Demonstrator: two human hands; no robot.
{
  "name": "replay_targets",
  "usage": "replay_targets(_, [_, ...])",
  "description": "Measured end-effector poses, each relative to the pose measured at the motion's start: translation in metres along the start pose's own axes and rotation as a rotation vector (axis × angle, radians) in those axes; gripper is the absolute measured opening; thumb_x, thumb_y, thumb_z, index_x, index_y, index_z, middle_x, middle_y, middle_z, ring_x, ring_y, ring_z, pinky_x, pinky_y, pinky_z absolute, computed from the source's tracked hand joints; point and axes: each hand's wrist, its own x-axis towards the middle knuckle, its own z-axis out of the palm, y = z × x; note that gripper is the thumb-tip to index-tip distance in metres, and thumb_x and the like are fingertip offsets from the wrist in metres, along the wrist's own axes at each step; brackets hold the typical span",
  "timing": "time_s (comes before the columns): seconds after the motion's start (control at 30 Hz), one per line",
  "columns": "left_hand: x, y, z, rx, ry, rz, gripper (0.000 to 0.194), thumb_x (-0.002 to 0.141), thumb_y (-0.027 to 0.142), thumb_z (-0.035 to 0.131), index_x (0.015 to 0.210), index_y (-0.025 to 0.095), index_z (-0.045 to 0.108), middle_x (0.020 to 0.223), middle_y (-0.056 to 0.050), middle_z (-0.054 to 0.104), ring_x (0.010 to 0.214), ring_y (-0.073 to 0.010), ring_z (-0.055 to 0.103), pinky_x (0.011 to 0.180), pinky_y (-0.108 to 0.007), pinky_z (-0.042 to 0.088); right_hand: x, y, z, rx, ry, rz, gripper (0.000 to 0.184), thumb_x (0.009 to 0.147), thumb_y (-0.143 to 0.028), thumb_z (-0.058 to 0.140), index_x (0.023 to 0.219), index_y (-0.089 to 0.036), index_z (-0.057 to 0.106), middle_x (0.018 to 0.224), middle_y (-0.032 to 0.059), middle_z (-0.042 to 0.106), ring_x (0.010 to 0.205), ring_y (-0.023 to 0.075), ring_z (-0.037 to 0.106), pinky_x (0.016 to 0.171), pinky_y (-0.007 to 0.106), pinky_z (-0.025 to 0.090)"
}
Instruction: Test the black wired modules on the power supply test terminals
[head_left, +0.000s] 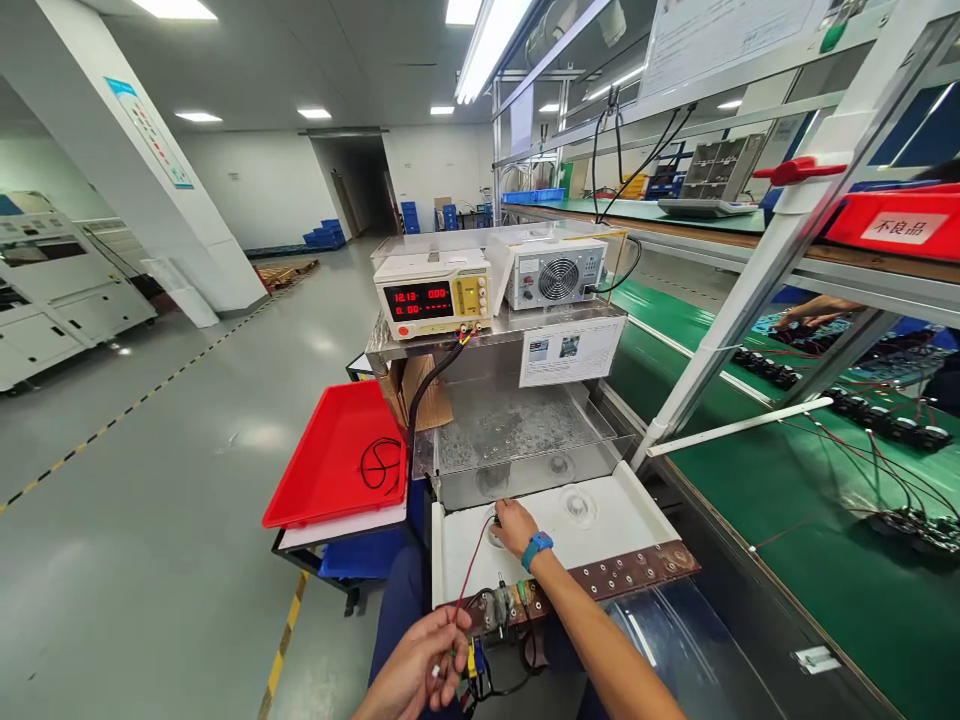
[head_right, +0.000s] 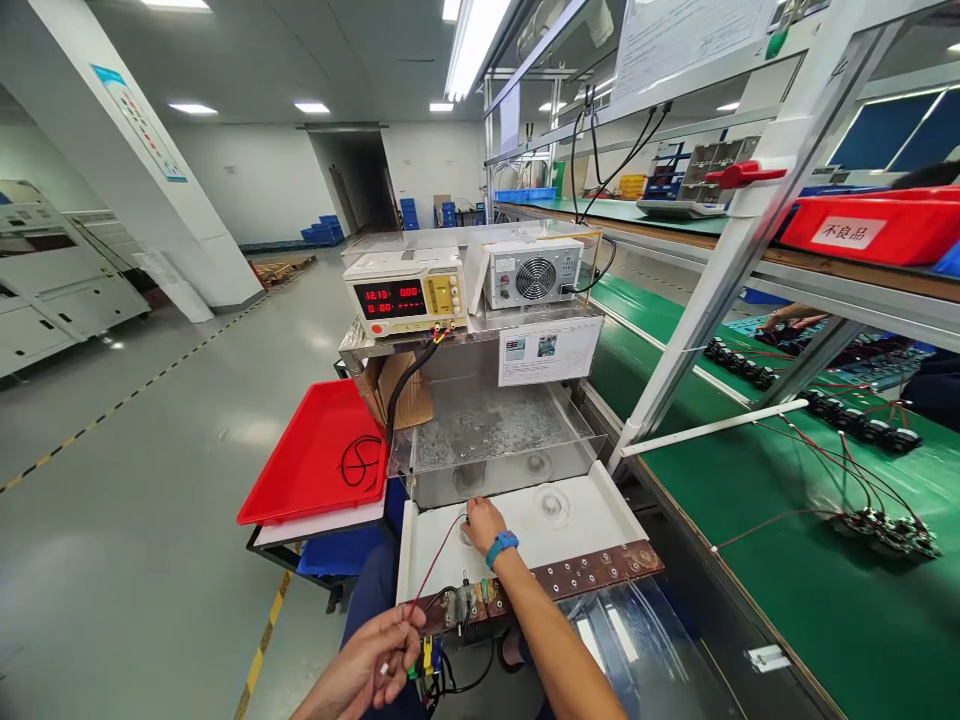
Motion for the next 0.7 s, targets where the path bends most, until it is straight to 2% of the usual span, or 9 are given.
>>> replay_targets(0.1, [0.003,0.000,0.015,-0.022,-0.118,-0.033,0.047,0.075,0.063,0.069,0.085,0.018,0.057,0.058,0.004,0.061,0.033,-0.0027,0.042,0.034,-0.019,0.014,0.000,0.003,0.005,-0.002,-0.023,0.033,0.024,0.086,-0.021,0.065,0.108,-0.012,0.064,0.116,0.0177,0.067,0.110,0.0295,0.062,0.090,0.032,0.045])
replay_targets(0.2, [0.015,0.002,0.026,0.014,-0.153,-0.046,0.052,0.074,0.069,0.066,0.079,0.018,0.057,0.051,0.003,0.060,0.030,-0.0041,0.043,0.032,-0.018,0.012,-0.002,0.008,0.007,0.033,-0.038,0.046,0.026,0.084,-0.022,0.068,0.108,-0.013,0.063,0.117,0.0154,0.066,0.106,0.0268,0.063,0.089,0.030,0.045])
replay_targets(0.27, [0.026,0.007,0.031,0.027,-0.141,-0.017,0.053,0.074,0.068,0.067,0.079,0.016,0.059,0.053,0.002,0.061,0.032,-0.0043,0.046,0.032,-0.017,0.015,-0.003,0.011,0.007,0.054,-0.039,0.048,0.027,0.083,-0.022,0.069,0.108,-0.013,0.063,0.118,0.0150,0.065,0.105,0.0255,0.063,0.088,0.030,0.045])
replay_targets(0.33, [0.036,0.015,0.036,0.023,-0.127,0.030,0.051,0.074,0.064,0.071,0.083,0.014,0.062,0.059,0.001,0.064,0.038,-0.0048,0.051,0.035,-0.016,0.025,-0.003,0.013,0.008,0.062,-0.036,0.051,0.026,0.084,-0.021,0.068,0.107,-0.012,0.064,0.118,0.0148,0.064,0.104,0.0246,0.063,0.088,0.029,0.044])
replay_targets(0.43, [0.052,0.027,0.042,0.026,-0.111,0.081,0.052,0.069,0.060,0.079,0.088,0.013,0.064,0.073,-0.003,0.068,0.053,-0.0079,0.060,0.048,-0.018,0.044,-0.002,0.015,0.010,0.061,-0.029,0.068,0.022,0.084,-0.020,0.066,0.105,-0.012,0.065,0.116,0.0141,0.065,0.102,0.0235,0.063,0.086,0.028,0.044])
replay_targets(0.5, [0.063,0.031,0.044,0.052,-0.094,0.094,0.054,0.063,0.060,0.082,0.085,0.014,0.064,0.078,-0.004,0.068,0.062,-0.0107,0.065,0.059,-0.022,0.051,-0.001,0.017,0.012,0.061,-0.022,0.075,0.021,0.084,-0.020,0.065,0.104,-0.013,0.065,0.115,0.0131,0.065,0.101,0.0227,0.063,0.085,0.028,0.043])
replay_targets(0.6, [0.082,0.030,0.045,0.113,-0.045,0.122,0.057,0.058,0.063,0.083,0.083,0.015,0.064,0.073,-0.003,0.065,0.069,-0.0157,0.068,0.068,-0.027,0.054,0.001,0.020,0.015,0.066,-0.015,0.080,0.021,0.084,-0.021,0.064,0.104,-0.014,0.065,0.114,0.0116,0.065,0.097,0.0215,0.063,0.083,0.027,0.043])
replay_targets(0.7, [0.103,0.023,0.045,0.202,0.040,0.195,0.054,0.057,0.063,0.081,0.078,0.016,0.065,0.074,-0.003,0.066,0.072,-0.0177,0.065,0.067,-0.029,0.051,0.001,0.020,0.015,0.063,-0.009,0.095,0.021,0.083,-0.020,0.064,0.103,-0.013,0.066,0.113,0.0114,0.065,0.094,0.0220,0.063,0.081,0.027,0.043])
